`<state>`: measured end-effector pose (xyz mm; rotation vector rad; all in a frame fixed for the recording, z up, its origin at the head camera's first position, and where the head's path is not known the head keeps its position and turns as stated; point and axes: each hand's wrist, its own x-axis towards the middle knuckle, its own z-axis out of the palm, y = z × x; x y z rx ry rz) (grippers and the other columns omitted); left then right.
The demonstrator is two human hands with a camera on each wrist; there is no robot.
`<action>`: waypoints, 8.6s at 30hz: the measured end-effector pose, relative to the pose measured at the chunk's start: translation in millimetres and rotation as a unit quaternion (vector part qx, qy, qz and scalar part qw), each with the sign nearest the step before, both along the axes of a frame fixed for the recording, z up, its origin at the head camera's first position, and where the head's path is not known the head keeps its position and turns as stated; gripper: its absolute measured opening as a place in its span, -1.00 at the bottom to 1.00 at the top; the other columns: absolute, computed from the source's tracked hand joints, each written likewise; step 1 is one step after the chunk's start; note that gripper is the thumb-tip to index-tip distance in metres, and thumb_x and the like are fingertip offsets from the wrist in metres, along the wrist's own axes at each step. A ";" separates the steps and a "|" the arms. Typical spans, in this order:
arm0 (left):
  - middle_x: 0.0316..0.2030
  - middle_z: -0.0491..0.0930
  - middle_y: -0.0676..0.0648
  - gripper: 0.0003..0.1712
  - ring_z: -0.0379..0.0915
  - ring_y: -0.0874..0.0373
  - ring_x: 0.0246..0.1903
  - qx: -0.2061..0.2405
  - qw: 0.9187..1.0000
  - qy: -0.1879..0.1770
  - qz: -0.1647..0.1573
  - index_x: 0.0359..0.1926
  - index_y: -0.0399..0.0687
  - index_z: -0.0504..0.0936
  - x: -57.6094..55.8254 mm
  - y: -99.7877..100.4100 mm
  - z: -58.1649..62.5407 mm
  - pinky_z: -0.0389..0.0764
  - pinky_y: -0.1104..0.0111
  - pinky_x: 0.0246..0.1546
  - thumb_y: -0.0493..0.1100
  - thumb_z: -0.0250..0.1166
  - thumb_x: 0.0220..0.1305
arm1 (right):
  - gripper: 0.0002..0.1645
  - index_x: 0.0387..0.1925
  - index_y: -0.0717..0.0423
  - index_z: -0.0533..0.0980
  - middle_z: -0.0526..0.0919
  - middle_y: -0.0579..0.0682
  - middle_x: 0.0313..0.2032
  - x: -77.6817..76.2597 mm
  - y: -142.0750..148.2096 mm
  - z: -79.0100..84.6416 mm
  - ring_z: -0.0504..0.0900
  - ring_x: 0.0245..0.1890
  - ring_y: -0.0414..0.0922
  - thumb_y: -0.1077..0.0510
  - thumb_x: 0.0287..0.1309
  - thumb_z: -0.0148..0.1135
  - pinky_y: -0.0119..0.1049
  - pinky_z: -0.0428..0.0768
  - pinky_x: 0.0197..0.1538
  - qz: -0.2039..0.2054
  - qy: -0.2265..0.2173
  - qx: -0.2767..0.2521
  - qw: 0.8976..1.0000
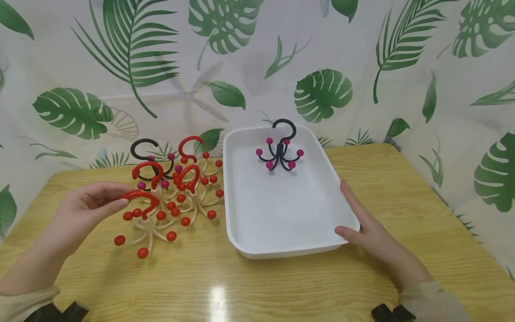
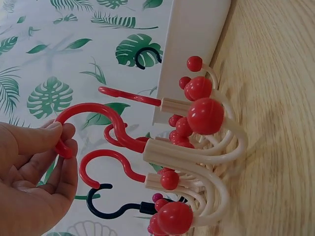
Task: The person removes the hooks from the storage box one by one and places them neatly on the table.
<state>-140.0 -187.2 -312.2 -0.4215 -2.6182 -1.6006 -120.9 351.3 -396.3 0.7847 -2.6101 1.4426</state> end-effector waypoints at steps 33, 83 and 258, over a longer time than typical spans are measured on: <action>-0.18 0.64 0.04 -0.70 0.56 0.25 -0.21 -0.026 0.999 0.042 0.005 -0.02 -0.26 0.59 -0.2 -7.2 -3.7 0.55 0.53 -0.20 -0.21 0.28 0.28 | 0.07 0.50 0.07 -0.24 -0.32 0.09 0.49 0.8 0.0 1.5 -0.29 0.44 -0.33 0.47 0.12 0.12 -0.69 -0.09 0.26 0.002 0.009 0.004 1.000; -0.14 0.60 -0.08 -0.72 0.51 0.11 -0.19 0.105 0.978 0.025 -0.178 -0.02 -0.19 0.58 -50.6 199.4 20.9 0.58 0.39 -0.13 -0.34 0.29 0.23 | 0.08 0.50 0.09 -0.23 -0.31 0.14 0.48 -1.9 2.4 -2.8 -0.28 0.44 -0.31 0.47 0.10 0.13 -0.67 -0.12 0.28 0.001 0.019 0.004 1.000; -0.18 0.59 -0.17 -0.66 0.50 -0.03 -0.23 0.115 0.988 -0.017 -0.105 0.00 -0.16 0.58 11.0 85.7 21.9 0.59 0.34 -0.20 -0.34 0.35 0.17 | 0.06 0.50 0.05 -0.21 -0.29 0.07 0.49 0.4 -0.3 -0.1 -0.29 0.44 -0.34 0.46 0.12 0.12 -0.69 -0.13 0.27 -0.010 0.016 0.013 1.000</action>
